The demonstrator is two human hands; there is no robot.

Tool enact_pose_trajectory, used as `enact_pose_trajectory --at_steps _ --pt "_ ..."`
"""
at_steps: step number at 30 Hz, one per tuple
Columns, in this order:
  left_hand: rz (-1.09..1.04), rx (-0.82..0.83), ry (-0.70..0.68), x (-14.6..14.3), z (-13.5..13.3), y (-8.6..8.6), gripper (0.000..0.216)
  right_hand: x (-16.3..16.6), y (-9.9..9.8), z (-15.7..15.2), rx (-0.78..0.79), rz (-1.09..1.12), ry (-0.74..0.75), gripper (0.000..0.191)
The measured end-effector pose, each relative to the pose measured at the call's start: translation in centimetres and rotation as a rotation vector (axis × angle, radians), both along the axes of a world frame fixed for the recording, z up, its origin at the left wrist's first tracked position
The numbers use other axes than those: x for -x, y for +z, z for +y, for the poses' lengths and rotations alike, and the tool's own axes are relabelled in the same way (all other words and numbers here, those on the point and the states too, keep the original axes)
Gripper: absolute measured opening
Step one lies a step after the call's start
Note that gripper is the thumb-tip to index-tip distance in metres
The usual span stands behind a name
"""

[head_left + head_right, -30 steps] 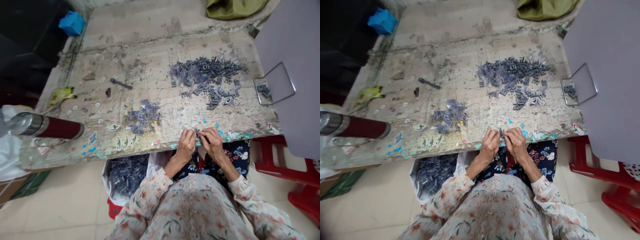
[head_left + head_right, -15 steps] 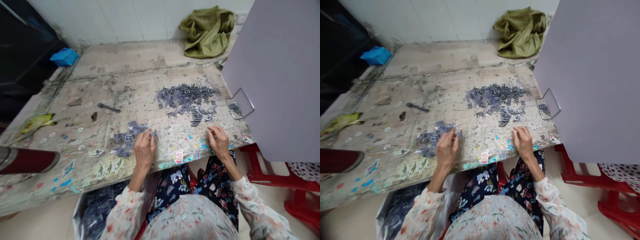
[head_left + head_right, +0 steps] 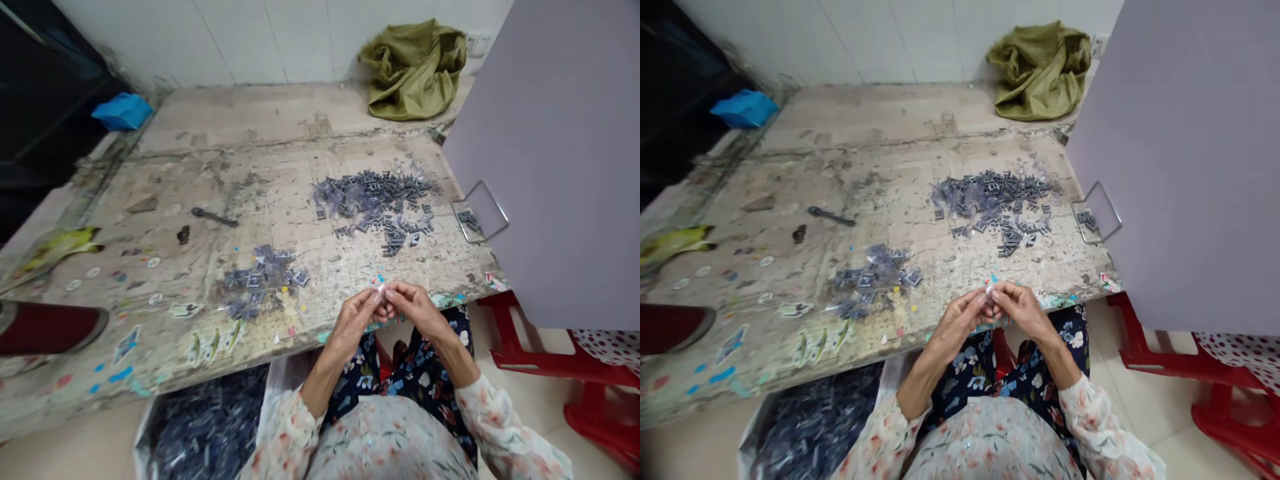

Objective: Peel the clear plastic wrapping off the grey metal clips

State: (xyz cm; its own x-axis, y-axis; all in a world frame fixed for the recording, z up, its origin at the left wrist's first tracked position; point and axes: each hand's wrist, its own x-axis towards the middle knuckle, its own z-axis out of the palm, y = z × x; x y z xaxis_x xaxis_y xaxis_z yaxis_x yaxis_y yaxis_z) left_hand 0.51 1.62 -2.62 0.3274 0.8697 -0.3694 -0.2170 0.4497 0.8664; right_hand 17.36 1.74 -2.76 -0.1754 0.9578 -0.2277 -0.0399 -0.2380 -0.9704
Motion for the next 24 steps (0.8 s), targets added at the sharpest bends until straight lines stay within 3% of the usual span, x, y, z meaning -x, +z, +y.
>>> enact_pose_trajectory --at_steps 3,6,12,16,20,22,24 --pt "-0.061 0.062 0.019 -0.3 -0.1 -0.3 0.036 0.8 0.0 -0.8 -0.002 -0.093 -0.008 0.038" --pt "-0.043 0.122 0.131 0.0 -0.2 -0.3 0.038 0.6 -0.3 -0.2 -0.113 -0.311 -0.017 0.032" --pt "-0.013 0.113 0.278 0.1 0.1 -0.3 0.037 -0.6 -1.0 4.3 -0.562 -0.896 -0.170 0.023" --pt "-0.049 0.119 0.294 0.1 0.2 -0.7 0.037 -0.8 -1.6 7.1 -0.631 -1.136 -0.175 0.024" --pt "-0.102 0.123 0.300 0.3 0.3 -1.1 0.035 -1.1 -2.1 7.1 -0.646 -0.937 -0.305 0.022" --pt "-0.123 0.122 0.305 0.3 0.4 -1.1 0.034 -1.4 -2.1 6.3 -0.509 -0.674 -0.377 0.023" --pt "-0.131 0.125 0.313 0.3 0.5 -1.1 0.034 -1.5 -1.9 5.2 -0.266 -0.379 -0.385 0.030"
